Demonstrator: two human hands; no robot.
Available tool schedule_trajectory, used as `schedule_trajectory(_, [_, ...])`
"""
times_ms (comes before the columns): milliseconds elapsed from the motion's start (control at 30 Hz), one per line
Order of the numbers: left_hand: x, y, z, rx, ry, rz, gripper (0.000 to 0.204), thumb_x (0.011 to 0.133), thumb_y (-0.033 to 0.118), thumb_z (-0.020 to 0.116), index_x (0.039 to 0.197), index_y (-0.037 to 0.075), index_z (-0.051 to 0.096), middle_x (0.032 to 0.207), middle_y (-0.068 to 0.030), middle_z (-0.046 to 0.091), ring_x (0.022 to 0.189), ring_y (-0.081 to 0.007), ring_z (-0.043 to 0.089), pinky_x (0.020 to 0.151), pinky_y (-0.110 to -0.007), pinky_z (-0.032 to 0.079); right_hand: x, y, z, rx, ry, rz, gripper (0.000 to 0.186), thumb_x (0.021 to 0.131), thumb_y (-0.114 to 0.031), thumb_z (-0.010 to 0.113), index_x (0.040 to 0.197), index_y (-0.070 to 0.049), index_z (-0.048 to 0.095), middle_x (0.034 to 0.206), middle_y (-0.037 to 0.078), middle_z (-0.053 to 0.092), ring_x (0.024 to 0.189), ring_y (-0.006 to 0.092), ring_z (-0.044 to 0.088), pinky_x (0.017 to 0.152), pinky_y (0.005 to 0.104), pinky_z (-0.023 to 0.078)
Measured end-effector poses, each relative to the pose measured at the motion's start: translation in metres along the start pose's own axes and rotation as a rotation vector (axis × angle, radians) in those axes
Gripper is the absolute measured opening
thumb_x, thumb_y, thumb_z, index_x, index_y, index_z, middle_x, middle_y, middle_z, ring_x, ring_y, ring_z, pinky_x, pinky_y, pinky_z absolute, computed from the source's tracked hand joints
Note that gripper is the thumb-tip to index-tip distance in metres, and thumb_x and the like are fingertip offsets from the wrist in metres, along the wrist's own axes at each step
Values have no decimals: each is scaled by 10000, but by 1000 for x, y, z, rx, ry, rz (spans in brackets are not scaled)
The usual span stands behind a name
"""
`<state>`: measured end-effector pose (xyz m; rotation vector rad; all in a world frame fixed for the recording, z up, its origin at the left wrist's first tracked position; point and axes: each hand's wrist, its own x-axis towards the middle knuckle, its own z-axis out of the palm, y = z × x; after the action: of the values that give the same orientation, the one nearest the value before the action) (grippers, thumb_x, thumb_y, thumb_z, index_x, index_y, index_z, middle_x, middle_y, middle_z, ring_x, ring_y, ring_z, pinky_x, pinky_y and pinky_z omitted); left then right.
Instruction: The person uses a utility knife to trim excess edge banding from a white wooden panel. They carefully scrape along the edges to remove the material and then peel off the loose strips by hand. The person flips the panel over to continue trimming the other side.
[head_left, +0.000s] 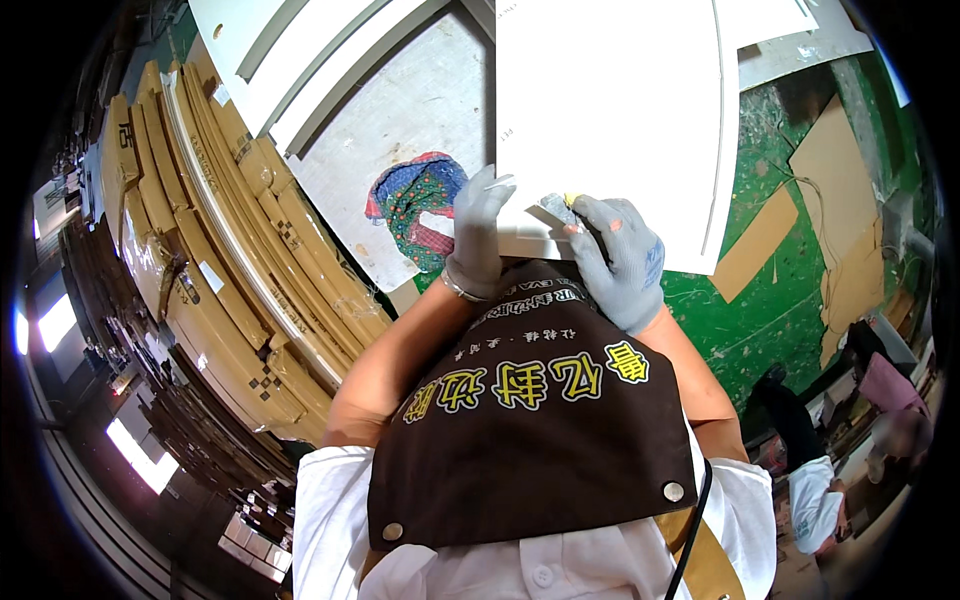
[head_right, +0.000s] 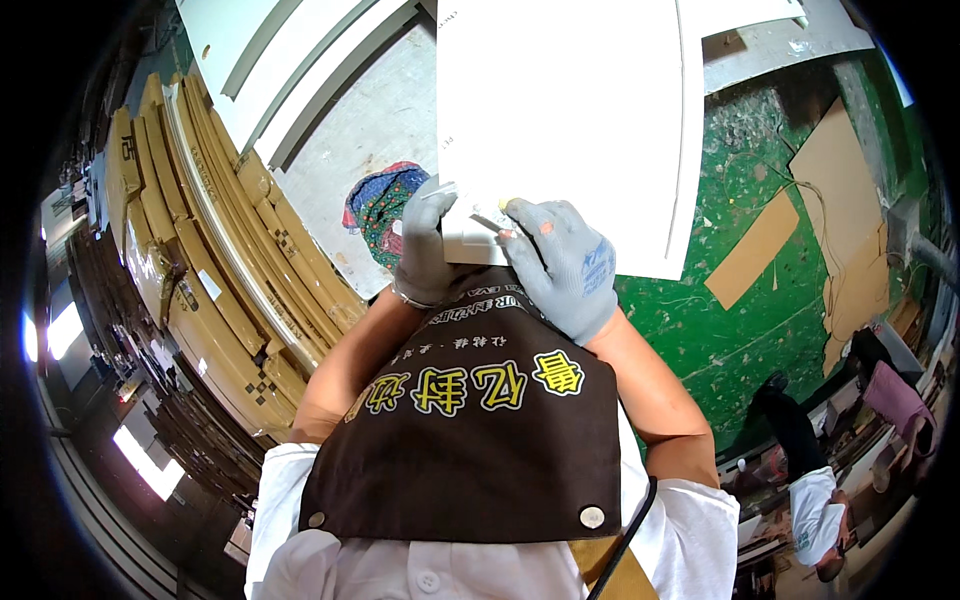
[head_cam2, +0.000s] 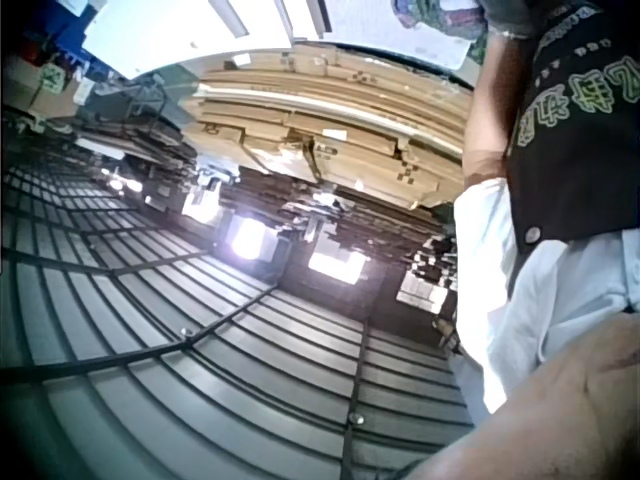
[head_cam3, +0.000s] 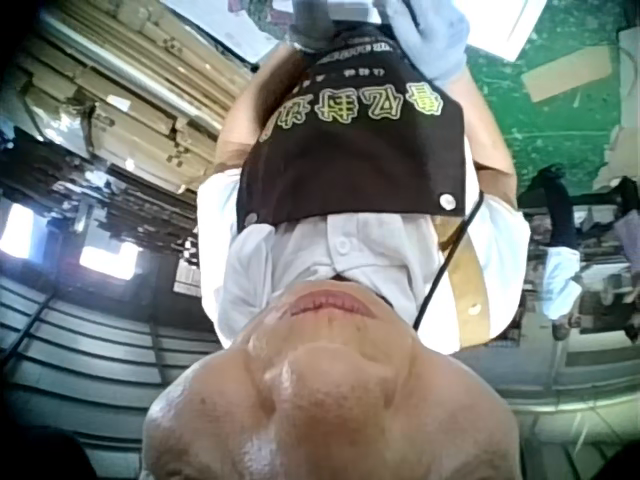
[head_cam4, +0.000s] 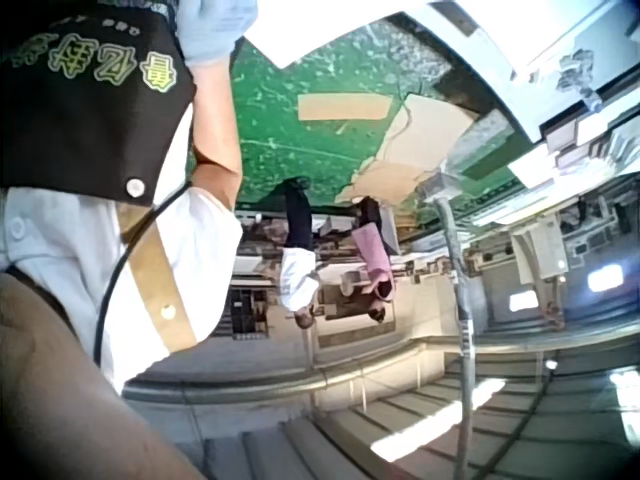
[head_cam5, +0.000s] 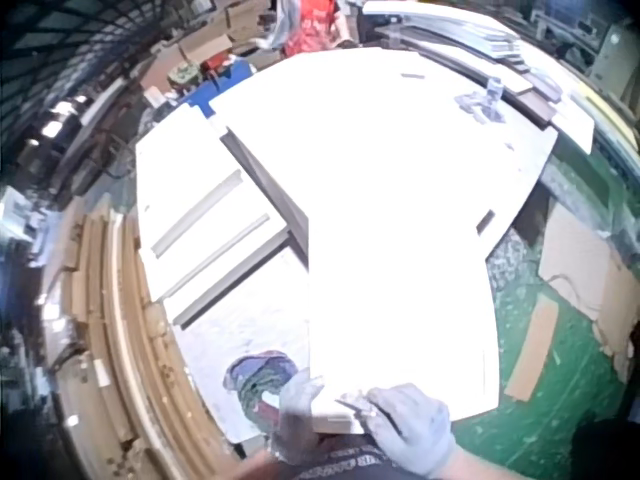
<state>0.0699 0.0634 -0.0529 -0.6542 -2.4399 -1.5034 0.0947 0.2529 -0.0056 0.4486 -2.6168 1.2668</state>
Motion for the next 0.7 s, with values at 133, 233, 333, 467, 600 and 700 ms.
schedule_trajectory(133, [-13,-20,-1,133,13,66,439,737,129,741,1135,25,588,1065,-186,644,956,-386,636,824,-460,504,2,1,-2,65,-31,27,289,807,-46,702,1087,-27,630,1021,86,676,792,261,647,614,352,523])
schedule_trajectory(233, [-16,-27,-9,210,-79,-1,478,719,96,753,1163,35,586,1095,-185,643,978,-387,631,845,-457,501,2,6,-3,260,-103,116,287,813,-40,679,1096,-44,632,967,83,685,797,260,654,634,354,526])
schedule_trajectory(333, [-18,-24,-15,270,-128,-71,549,704,86,769,1213,46,569,1133,-182,638,1013,-391,623,869,-459,494,8,11,-9,295,-190,95,275,841,-64,667,1114,-60,629,904,93,671,794,275,657,660,373,522])
schedule_trajectory(467, [-8,-14,-17,296,-152,-78,548,746,60,730,1260,53,541,1162,-196,626,1049,-390,612,898,-460,482,10,19,-18,439,-300,124,271,863,-107,678,1123,-51,626,892,127,647,800,306,656,676,377,517])
schedule_trajectory(600, [-10,-11,-22,116,-199,-196,423,849,59,616,1263,57,529,1156,-211,623,1042,-400,610,895,-452,483,7,28,-19,470,-315,93,281,871,-129,685,1129,-37,622,903,142,645,803,312,656,683,376,518])
schedule_trajectory(700, [-19,-5,-23,49,-233,-339,366,902,55,539,1267,60,515,1158,-211,625,1038,-413,608,897,-448,485,7,34,-25,469,-323,75,279,876,-128,682,1131,-33,621,911,147,648,805,313,657,689,377,520])
